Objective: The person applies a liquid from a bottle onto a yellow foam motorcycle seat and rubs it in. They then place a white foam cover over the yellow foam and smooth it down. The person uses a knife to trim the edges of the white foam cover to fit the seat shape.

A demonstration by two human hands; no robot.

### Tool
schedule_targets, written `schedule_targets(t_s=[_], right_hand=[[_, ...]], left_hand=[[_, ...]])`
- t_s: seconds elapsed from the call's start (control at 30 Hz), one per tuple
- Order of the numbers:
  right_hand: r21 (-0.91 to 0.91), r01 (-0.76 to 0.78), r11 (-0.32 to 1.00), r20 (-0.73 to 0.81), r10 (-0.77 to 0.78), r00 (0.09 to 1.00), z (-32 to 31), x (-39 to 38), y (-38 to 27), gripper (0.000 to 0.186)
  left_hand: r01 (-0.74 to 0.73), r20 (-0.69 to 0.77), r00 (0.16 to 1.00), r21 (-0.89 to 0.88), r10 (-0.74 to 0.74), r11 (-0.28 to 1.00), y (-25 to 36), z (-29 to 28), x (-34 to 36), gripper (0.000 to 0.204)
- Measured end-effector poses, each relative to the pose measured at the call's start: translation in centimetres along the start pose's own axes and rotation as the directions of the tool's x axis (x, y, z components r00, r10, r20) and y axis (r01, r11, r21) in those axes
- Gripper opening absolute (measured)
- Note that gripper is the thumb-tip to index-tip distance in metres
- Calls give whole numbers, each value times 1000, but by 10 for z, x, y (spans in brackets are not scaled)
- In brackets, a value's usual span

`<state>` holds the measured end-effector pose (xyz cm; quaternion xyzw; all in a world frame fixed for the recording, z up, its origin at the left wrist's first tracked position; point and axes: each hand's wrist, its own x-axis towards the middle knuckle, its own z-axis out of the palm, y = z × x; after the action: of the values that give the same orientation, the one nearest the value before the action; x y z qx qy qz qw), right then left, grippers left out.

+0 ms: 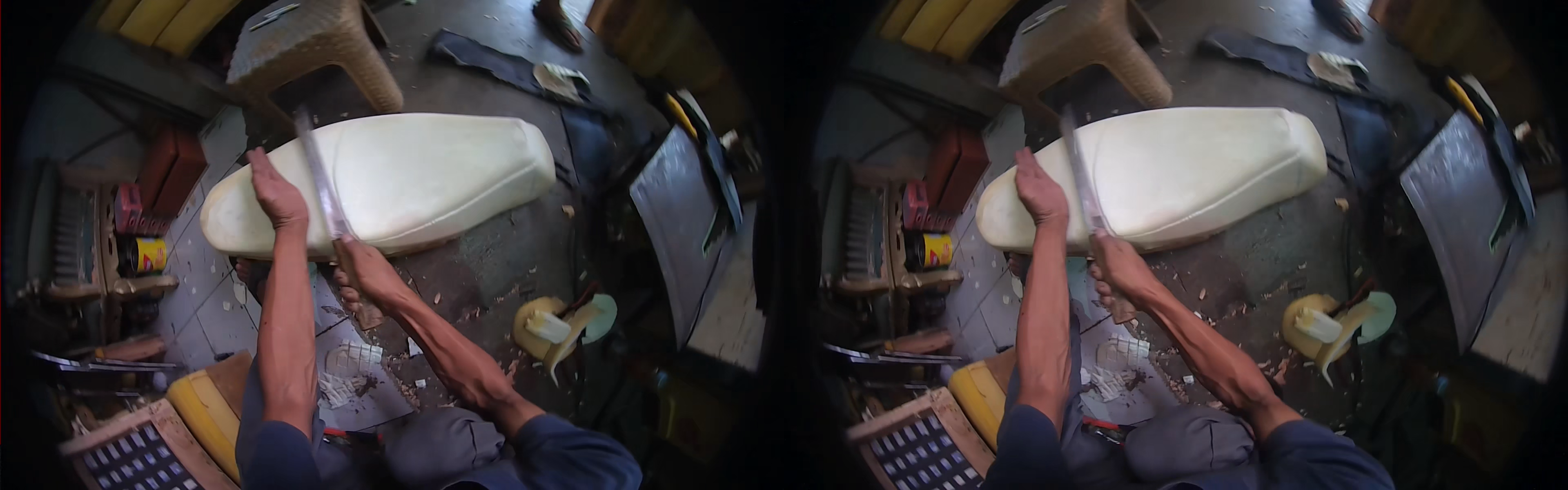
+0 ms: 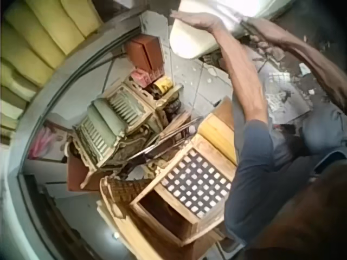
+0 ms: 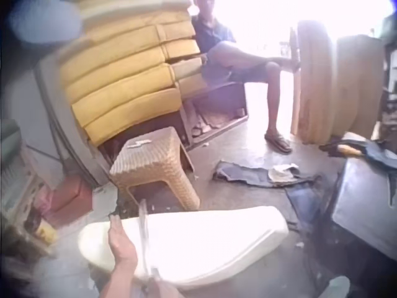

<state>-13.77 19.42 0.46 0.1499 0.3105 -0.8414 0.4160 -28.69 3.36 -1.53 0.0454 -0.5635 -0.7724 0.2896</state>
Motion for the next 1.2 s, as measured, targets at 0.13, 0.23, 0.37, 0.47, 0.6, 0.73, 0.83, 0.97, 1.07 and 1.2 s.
schedule_targets(t_s=[0.13, 0.23, 0.37, 0.47, 0.6, 0.73, 0.83, 0.97, 1.07, 1.2], right_hand=[[-383, 423, 821, 130, -405, 905, -9, -46, 18, 41], [-631, 524, 572, 214, -520, 827, -35, -112, 42, 39], [-800, 343, 492, -63, -637, 768, -130, -205, 95, 42], [-899, 169, 405, -236, -771, 592, -175, -287, 117, 44], [-901, -107, 421, -428, -820, 380, -209, -366, 133, 43], [-880, -285, 379, -420, -902, 98, -246, -406, 159, 41], [-795, -348, 496, -543, -839, 44, -259, -418, 173, 44], [-726, -384, 571, -621, -784, 10, -267, -408, 187, 51], [-721, -445, 531, -582, -813, -27, -251, -400, 187, 56], [-752, -408, 518, -534, -841, -84, -235, -391, 184, 58]], left_hand=[[185, 49, 982, -28, -184, 982, 7, -18, 13, 63], [-290, 389, 920, 576, 56, 765, 11, -55, 44, 59], [-670, 673, 606, 719, -424, 184, 16, 31, -40, 79], [-823, 706, 366, 550, -607, 143, 24, 82, -109, 97], [-925, 618, 253, 381, -744, 2, 31, 106, -133, 104], [-953, 664, 159, 297, -731, 63, 32, 107, -108, 100], [-959, 684, 97, 259, -723, 117, 33, 111, -105, 92], [-963, 647, 81, 246, -758, 108, 35, 115, -113, 95], [-971, 487, 82, 234, -869, 40, 48, 123, -118, 108], [-981, 442, 1, 176, -897, 85, 57, 111, -103, 115]])
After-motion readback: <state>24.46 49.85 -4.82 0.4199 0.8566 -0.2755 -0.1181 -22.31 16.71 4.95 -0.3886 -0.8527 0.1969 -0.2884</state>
